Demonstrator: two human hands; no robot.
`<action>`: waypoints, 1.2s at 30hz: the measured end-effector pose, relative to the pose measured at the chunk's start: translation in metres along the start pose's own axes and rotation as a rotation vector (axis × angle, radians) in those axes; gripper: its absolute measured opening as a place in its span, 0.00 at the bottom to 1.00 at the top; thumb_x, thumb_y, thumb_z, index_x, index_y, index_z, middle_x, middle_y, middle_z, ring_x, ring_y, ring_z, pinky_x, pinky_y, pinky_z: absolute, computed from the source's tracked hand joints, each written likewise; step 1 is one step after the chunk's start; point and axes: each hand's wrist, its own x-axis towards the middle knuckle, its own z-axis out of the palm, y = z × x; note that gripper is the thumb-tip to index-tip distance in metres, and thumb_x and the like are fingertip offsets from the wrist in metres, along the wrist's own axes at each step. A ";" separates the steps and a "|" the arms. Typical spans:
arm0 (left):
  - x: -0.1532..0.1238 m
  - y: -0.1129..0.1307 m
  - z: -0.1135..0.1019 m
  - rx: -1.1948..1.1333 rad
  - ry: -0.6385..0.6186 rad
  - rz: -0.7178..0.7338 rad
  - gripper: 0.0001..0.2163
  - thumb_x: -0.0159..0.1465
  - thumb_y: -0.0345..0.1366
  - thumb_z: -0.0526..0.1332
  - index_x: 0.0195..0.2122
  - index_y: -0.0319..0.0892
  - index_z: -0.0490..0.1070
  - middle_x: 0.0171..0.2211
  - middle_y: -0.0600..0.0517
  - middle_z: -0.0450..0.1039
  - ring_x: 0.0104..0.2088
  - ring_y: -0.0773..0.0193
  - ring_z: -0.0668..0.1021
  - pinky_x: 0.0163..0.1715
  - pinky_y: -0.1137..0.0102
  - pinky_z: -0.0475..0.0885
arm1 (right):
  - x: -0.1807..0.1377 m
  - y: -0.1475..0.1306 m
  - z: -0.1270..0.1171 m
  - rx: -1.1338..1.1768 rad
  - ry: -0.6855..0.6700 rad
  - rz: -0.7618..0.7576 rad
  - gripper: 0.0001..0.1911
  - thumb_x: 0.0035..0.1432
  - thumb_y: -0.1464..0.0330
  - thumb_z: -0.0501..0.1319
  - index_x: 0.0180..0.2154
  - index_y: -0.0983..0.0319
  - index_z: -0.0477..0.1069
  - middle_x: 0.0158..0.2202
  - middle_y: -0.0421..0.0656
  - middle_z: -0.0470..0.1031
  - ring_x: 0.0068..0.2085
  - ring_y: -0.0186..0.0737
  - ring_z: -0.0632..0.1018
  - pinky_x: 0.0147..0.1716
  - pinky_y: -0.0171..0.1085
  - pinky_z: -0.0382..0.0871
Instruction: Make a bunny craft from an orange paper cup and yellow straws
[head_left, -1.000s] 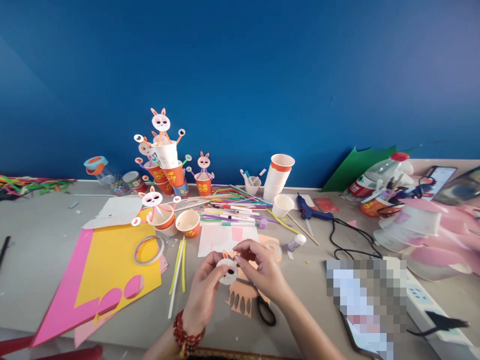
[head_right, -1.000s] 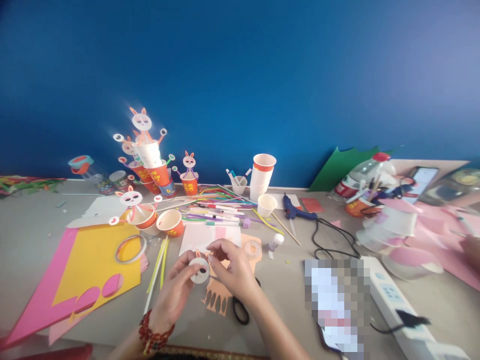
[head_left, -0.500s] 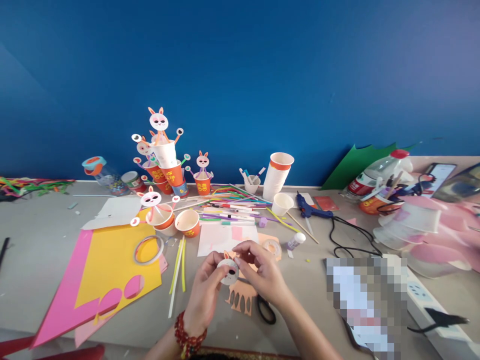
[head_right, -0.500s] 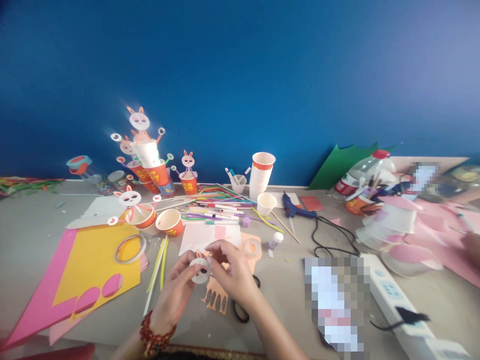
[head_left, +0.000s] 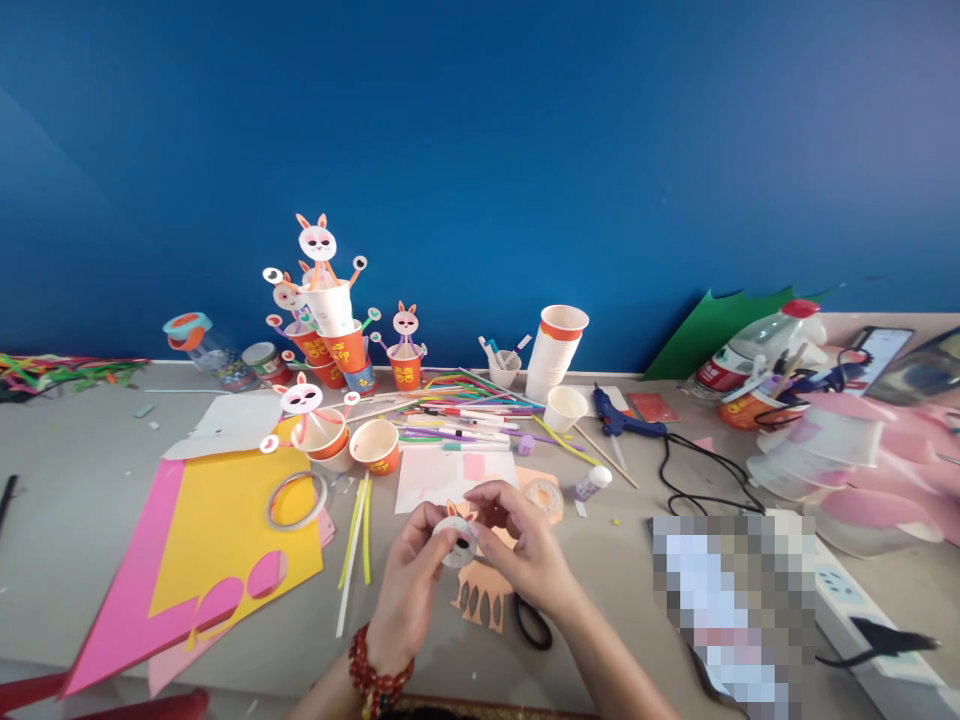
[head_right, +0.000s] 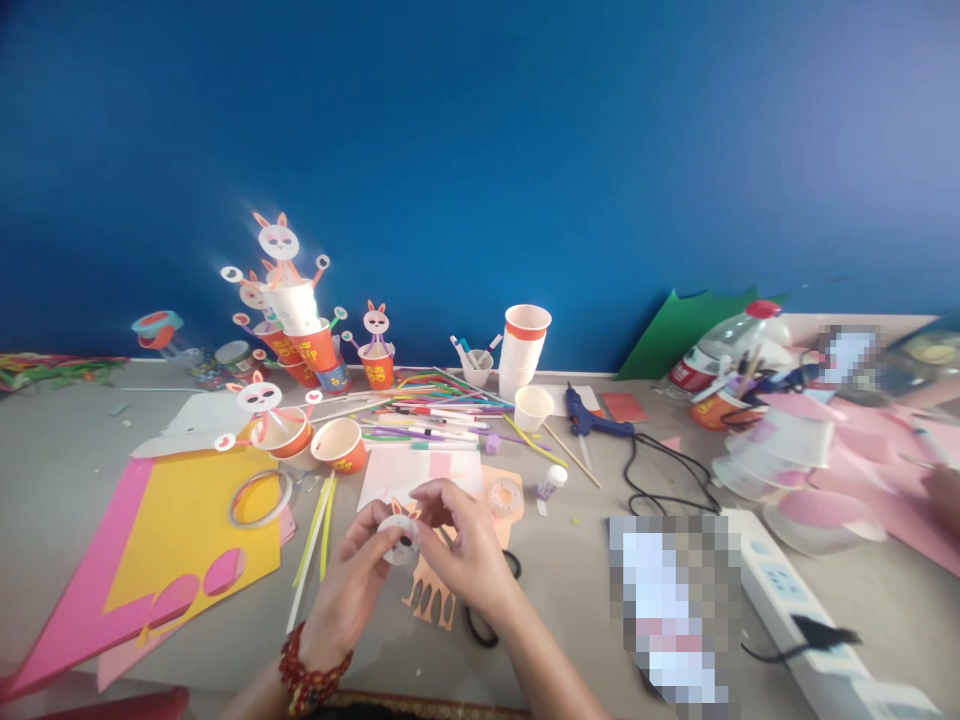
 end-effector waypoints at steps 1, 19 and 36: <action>0.000 0.000 0.000 0.000 0.005 0.007 0.14 0.60 0.39 0.69 0.27 0.42 0.64 0.28 0.56 0.67 0.30 0.67 0.66 0.32 0.73 0.63 | -0.001 0.001 0.001 0.013 -0.003 0.008 0.12 0.61 0.73 0.60 0.47 0.60 0.70 0.37 0.42 0.73 0.34 0.36 0.76 0.34 0.35 0.72; -0.003 -0.001 0.007 -0.026 0.013 0.099 0.14 0.60 0.41 0.70 0.27 0.41 0.66 0.27 0.55 0.68 0.30 0.67 0.67 0.32 0.73 0.63 | -0.002 0.021 0.014 0.174 0.065 0.100 0.15 0.58 0.71 0.64 0.48 0.59 0.70 0.34 0.40 0.71 0.32 0.35 0.75 0.33 0.35 0.71; -0.002 -0.003 0.007 0.019 -0.002 0.130 0.10 0.62 0.40 0.68 0.31 0.41 0.71 0.31 0.53 0.71 0.34 0.65 0.70 0.38 0.72 0.67 | 0.000 0.021 0.014 0.339 0.094 0.240 0.17 0.52 0.68 0.68 0.45 0.60 0.69 0.32 0.38 0.71 0.27 0.31 0.69 0.26 0.32 0.63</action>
